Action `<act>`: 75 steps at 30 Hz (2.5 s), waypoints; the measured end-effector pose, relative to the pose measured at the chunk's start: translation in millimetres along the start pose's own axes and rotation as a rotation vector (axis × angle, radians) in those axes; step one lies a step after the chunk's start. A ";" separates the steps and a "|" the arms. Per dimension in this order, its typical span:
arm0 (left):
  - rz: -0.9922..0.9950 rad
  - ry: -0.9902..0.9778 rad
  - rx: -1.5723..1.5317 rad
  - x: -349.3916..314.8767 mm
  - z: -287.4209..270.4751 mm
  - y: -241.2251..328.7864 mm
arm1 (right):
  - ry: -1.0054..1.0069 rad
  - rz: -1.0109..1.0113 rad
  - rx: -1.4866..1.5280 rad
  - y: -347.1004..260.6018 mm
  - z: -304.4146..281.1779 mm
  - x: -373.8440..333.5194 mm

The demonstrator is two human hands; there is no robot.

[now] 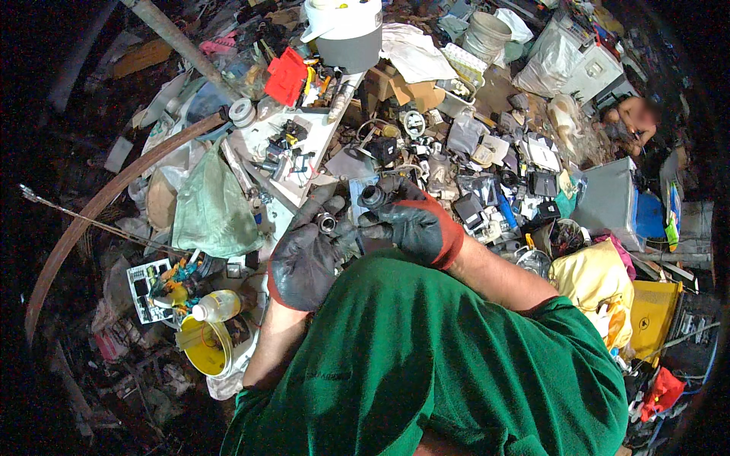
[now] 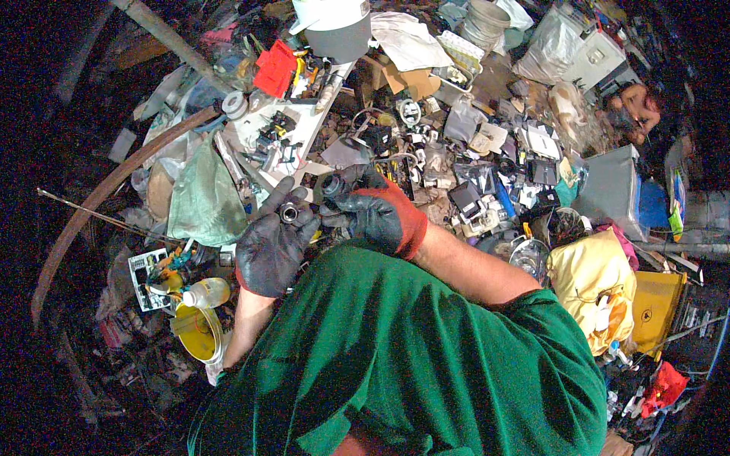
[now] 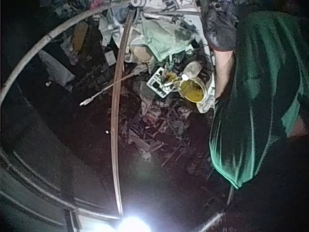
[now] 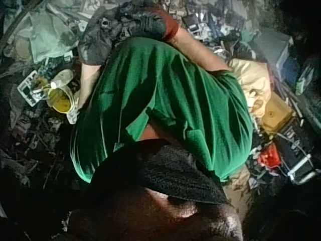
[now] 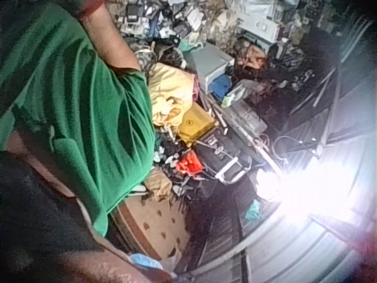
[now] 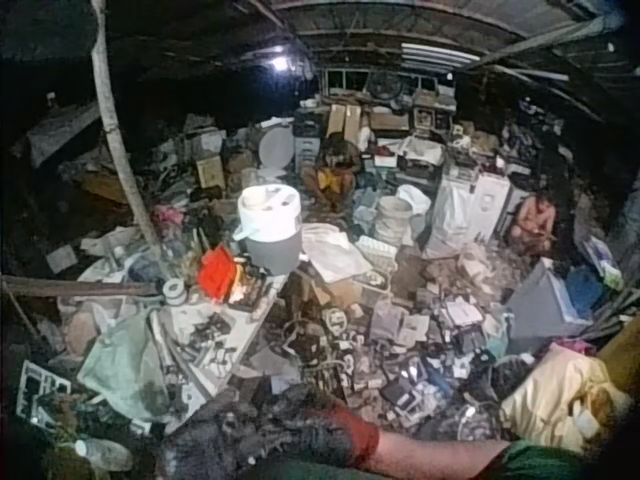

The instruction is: The person uses a screwdriver and pliers to disassemble a circuit board and other electronic components from a pile of scrap.

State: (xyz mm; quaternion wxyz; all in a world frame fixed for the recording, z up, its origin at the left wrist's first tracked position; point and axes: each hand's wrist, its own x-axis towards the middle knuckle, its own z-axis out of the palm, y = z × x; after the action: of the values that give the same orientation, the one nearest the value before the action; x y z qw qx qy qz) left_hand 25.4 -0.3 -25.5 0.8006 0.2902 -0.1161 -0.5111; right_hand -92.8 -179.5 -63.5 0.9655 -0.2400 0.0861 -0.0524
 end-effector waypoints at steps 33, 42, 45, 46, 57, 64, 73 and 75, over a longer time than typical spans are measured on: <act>0.466 0.017 1.540 -24.8 18.8 7.1 | -0.057 -0.131 -0.872 1.5 30.7 -30.0; 0.493 -0.123 1.688 -30.7 15.3 10.0 | -0.026 -0.375 -1.194 8.7 28.4 -41.3; 0.547 -0.180 1.751 -28.1 14.0 7.3 | -0.032 -0.446 -1.241 7.5 24.6 -44.3; 0.548 -0.182 1.745 -26.7 14.2 6.1 | -0.036 -0.433 -1.229 6.2 22.7 -45.3; 0.315 -0.038 1.427 -4.7 45.2 -28.3 | -0.047 0.070 -0.464 -4.3 -14.3 -61.7; 0.387 -0.174 1.404 23.6 59.4 -47.1 | -0.168 0.041 -0.219 -20.3 -22.9 -84.0; -0.288 0.173 0.361 66.9 63.1 -86.5 | 0.068 -0.180 0.372 -47.9 -53.0 -121.7; -0.351 0.067 0.174 71.6 63.6 -94.7 | 0.206 -0.220 0.365 -51.3 -64.5 -131.2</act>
State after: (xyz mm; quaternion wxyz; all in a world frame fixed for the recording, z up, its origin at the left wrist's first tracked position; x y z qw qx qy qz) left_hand -44.2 -115.0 -37.5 0.6745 0.3908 -0.0808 -0.6211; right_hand -236.8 -235.2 -76.8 0.9675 -0.0629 0.1467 -0.1962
